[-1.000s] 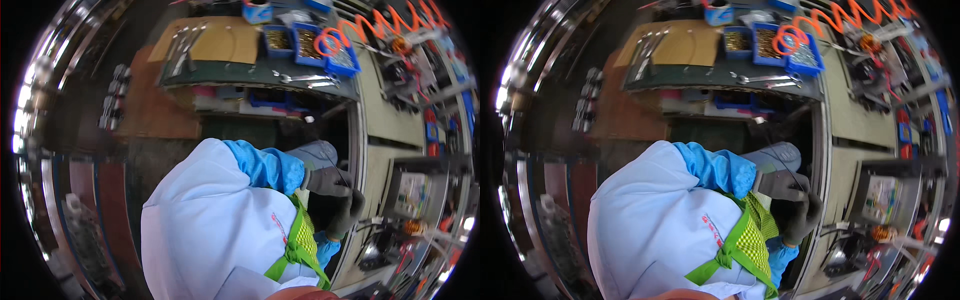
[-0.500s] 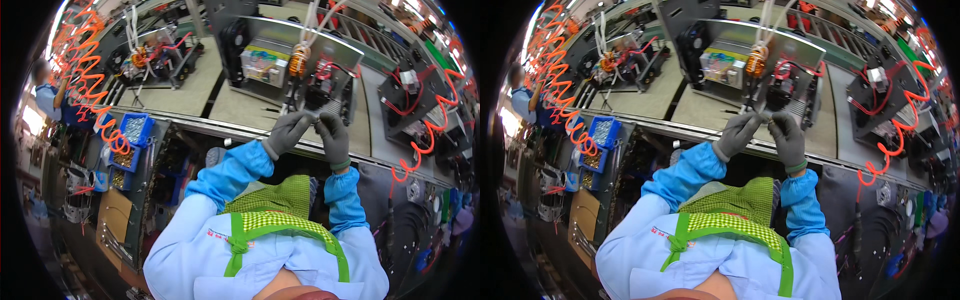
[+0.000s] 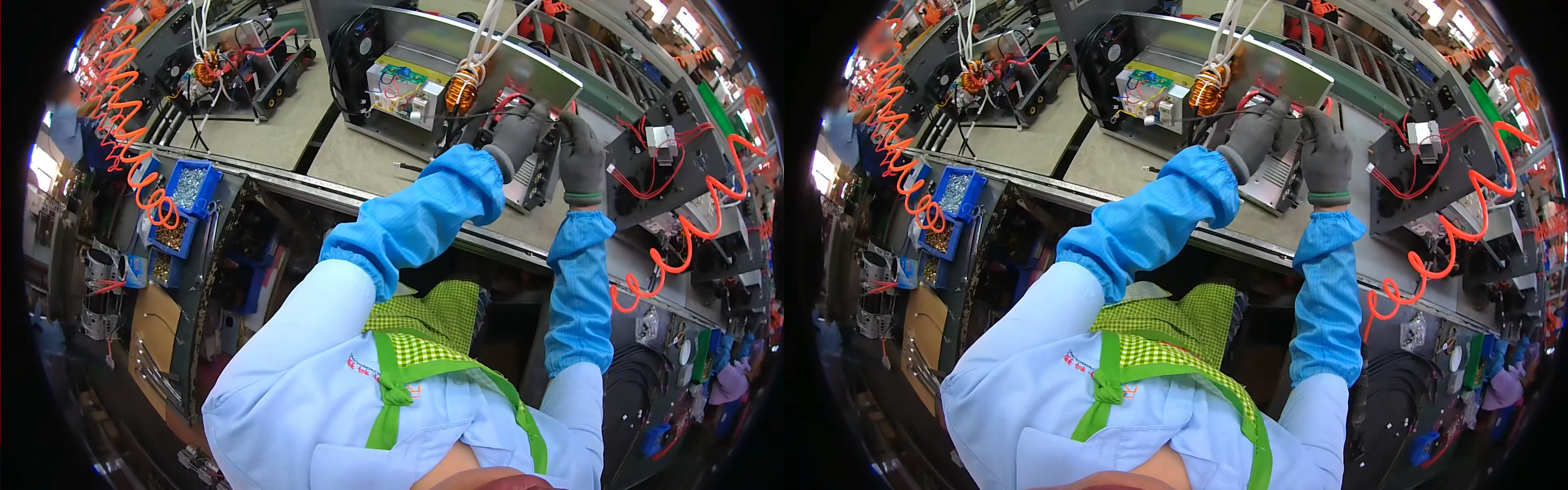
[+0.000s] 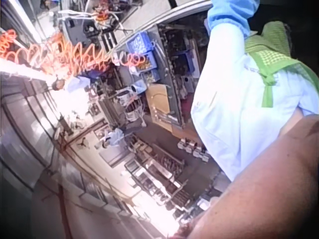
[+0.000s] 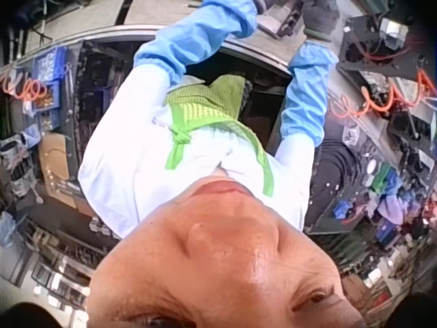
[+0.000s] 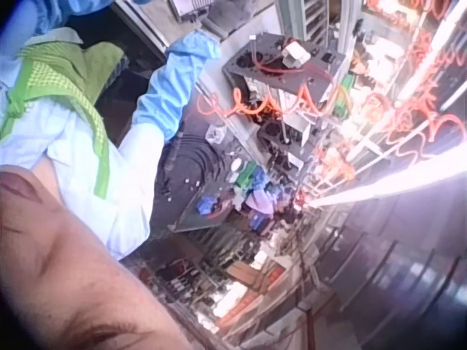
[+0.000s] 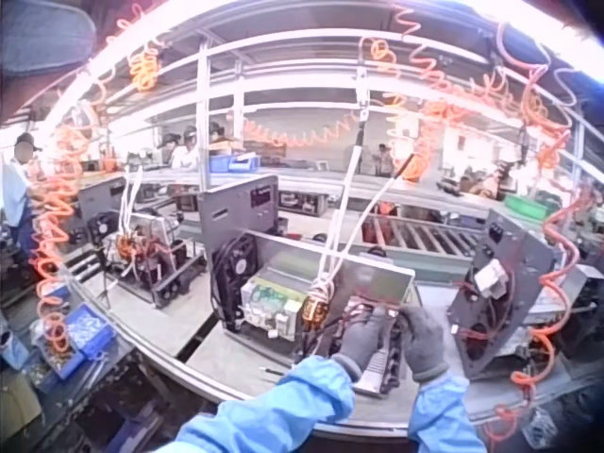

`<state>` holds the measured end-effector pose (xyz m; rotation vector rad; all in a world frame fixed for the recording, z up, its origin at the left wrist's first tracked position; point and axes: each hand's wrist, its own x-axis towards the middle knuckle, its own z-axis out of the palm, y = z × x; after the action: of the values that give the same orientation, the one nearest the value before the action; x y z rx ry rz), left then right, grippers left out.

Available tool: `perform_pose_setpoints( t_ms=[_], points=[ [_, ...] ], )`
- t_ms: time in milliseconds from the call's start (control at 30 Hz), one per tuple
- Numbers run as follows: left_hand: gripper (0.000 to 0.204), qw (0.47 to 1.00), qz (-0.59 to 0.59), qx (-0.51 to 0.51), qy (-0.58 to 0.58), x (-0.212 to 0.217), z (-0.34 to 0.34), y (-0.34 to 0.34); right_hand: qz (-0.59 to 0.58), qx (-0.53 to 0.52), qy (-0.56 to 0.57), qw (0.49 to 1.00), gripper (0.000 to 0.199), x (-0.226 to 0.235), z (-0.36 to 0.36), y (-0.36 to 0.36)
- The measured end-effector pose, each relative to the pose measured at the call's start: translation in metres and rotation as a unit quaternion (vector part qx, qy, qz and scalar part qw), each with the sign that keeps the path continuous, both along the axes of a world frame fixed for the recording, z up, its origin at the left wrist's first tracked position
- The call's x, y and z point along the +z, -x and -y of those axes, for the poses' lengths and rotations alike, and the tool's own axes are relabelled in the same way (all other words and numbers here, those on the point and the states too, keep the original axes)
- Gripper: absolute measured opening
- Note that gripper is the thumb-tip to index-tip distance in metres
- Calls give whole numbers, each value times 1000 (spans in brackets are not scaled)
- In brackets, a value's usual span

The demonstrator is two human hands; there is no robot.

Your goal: Assembling components of a transformer or inverter unit including wiring and fastening.

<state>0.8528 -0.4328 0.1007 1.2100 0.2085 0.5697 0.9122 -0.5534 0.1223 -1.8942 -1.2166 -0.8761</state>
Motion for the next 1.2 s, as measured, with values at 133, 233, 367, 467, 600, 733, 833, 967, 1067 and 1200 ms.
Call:
perform_pose_setpoints(
  t_ms=[133,233,367,467,600,733,833,967,1067,1200],
  points=[
    [36,998,-1,5,-55,-13,-5,-15,23,-41,68,997,20,-11,4,1],
    [36,991,-35,21,-124,-20,-5,-8,-7,-27,67,997,20,-26,9,3],
    [35,966,-34,35,-255,-30,-4,7,-42,2,70,997,19,-35,12,13],
    [31,959,9,53,-278,-27,7,18,-312,92,88,942,19,-44,30,-9],
    [27,939,5,108,-327,-49,-1,5,-627,208,29,750,24,-47,28,-21],
    [27,946,0,84,-313,-48,-1,13,-662,251,-31,706,26,-62,28,-18],
    [27,940,-28,89,-328,-42,-3,16,-652,276,-130,694,23,-74,23,-5],
    [25,936,10,104,-336,-45,-2,22,-643,260,-175,699,21,-89,21,11],
    [28,941,7,104,-321,-50,-8,28,-632,261,-194,704,23,-92,12,24],
    [55,907,91,178,-370,-72,-5,10,-530,155,-136,823,27,-102,7,27]
  ],
)
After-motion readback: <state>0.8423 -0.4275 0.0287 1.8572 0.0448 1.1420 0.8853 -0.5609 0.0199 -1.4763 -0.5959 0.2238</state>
